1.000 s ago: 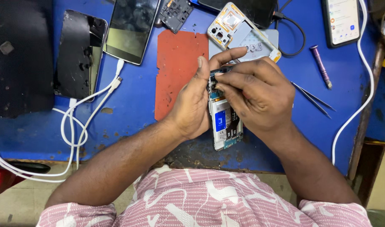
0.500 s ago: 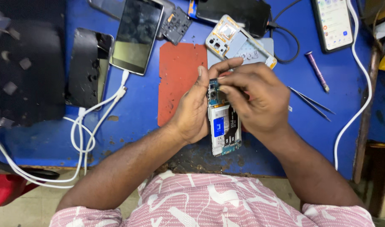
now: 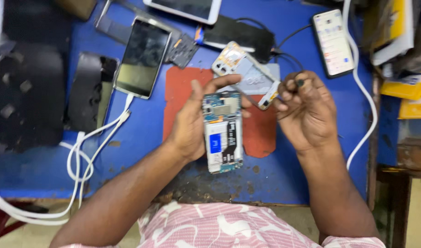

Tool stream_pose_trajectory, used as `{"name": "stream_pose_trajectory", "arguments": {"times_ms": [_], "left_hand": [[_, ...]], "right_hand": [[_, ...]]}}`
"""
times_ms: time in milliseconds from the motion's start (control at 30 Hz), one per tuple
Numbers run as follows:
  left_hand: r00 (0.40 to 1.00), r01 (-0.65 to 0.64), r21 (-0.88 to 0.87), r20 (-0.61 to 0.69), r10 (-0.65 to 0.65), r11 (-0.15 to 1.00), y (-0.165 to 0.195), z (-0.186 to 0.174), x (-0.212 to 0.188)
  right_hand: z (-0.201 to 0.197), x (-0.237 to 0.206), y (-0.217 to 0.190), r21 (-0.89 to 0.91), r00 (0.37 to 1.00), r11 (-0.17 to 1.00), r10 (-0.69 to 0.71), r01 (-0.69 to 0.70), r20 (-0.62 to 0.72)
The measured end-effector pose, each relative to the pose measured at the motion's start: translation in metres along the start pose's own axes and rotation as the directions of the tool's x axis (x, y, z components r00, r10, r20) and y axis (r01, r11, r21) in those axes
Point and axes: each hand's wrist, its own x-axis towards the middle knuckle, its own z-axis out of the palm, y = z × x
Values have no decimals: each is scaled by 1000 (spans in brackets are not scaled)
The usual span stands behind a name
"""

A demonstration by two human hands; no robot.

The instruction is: The person disassembles a smartphone on a workbench, using a screwdriver and tweezers to remove screws and separate the back cover from the internal components. The person then manipulates the motherboard and battery area before setting the phone aside.

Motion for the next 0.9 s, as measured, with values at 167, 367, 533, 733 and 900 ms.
{"name": "stream_pose_trajectory", "arguments": {"times_ms": [167,367,533,733,900], "left_hand": [[993,-99,31,-61,101,995,8,2,5],[952,-181,90,-235,197,979,12,6,7],[824,-453,270,-236,515,849,34,13,5],[385,-465,877,327,863,-125,82,49,-12],[212,-53,579,803,557,-814,131,78,-22]], "right_hand": [[-2,-1,-6,145,998,989,31,-38,51],[-1,-1,-6,75,1000,997,2,-2,-3],[7,7,-12,-216,971,956,-222,198,-91],[30,5,-52,-551,732,551,-658,627,177],[57,-4,-117,-704,259,-442,-712,556,652]]}}
